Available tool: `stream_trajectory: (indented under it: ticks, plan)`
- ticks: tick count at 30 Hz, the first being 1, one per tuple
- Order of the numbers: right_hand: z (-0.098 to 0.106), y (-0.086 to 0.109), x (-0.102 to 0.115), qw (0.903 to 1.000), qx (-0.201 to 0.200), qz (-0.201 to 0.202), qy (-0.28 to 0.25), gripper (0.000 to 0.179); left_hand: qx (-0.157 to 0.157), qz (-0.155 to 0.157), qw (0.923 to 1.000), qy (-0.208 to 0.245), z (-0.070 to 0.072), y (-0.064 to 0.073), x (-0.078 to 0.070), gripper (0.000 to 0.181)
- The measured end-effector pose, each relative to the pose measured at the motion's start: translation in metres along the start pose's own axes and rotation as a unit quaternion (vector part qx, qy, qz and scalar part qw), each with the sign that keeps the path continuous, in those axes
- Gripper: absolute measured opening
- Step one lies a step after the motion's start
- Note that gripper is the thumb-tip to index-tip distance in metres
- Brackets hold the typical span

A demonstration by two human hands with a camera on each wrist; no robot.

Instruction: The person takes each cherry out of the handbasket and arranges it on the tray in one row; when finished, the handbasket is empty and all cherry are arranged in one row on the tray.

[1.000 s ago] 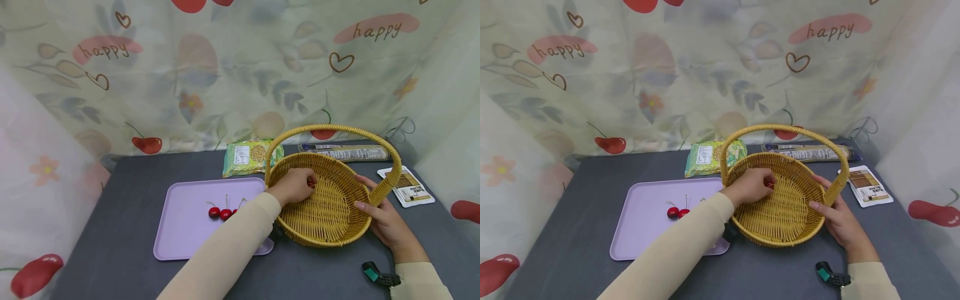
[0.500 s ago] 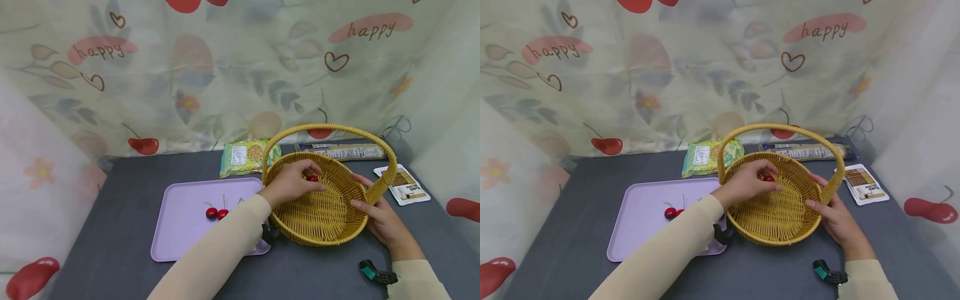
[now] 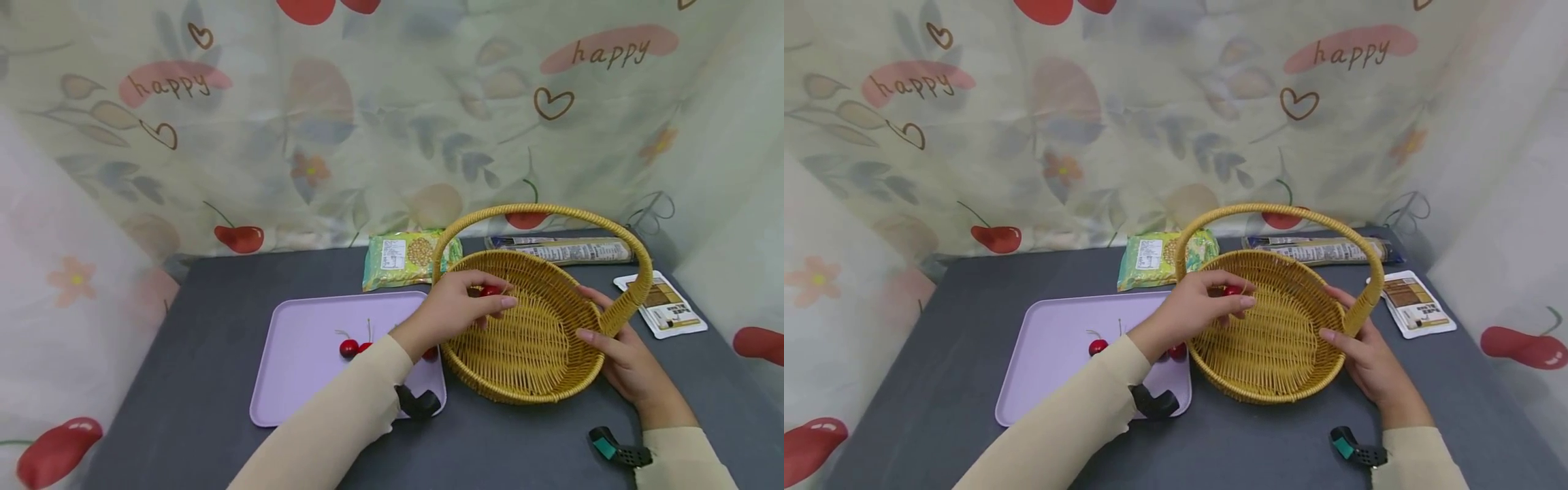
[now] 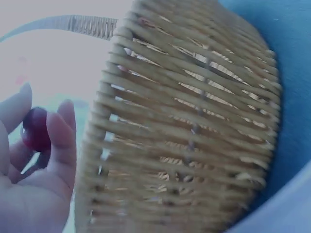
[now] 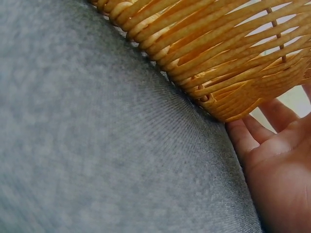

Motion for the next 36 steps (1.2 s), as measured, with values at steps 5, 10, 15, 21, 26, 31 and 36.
stream_trajectory:
  ticks: [5, 10, 15, 21, 26, 31, 36]
  plan:
    - [0.000, 0.000, 0.000, 1.0000, -0.006, -0.002, 0.006, 0.071, -0.008, -0.020, 0.9996, 0.017, 0.003, 0.023, -0.001, 0.025]
    - [0.000, 0.000, 0.000, 0.9999, -0.013, -0.005, 0.003, 0.070, -0.007, -0.041, 0.9990, 0.017, 0.004, 0.047, -0.003, 0.025]
    - [-0.002, 0.000, 0.000, 0.9999, -0.011, -0.006, 0.001, 0.070, -0.011, -0.044, 0.9984, 0.034, 0.013, 0.077, -0.002, 0.032]
    - [-0.002, 0.000, 0.001, 0.9999, -0.011, -0.003, -0.001, 0.070, -0.065, -0.035, 0.9973, 0.000, 0.040, 0.112, 0.008, 0.031]
    - [-0.002, 0.000, 0.001, 0.9999, -0.010, -0.005, -0.005, 0.070, -0.105, -0.044, 0.9933, 0.017, 0.064, 0.139, 0.023, 0.044]
    - [-0.002, 0.001, 0.001, 0.9999, -0.009, -0.004, -0.005, 0.070, -0.144, -0.062, 0.9876, -0.007, 0.086, 0.164, 0.034, 0.034]
    - [-0.002, 0.000, 0.001, 1.0000, -0.007, -0.001, -0.005, 0.070, -0.182, -0.051, 0.9804, -0.057, 0.104, 0.189, 0.044, 0.019]
Point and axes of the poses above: each hand's wrist, its own y-axis away from the middle knuckle, its own z-axis out of the back of the hand, x = y × z, the point moved 9 cm from there along -y, towards the middle knuckle, and after that the axes turned 11 degrees about x, right-handed, at the moved point
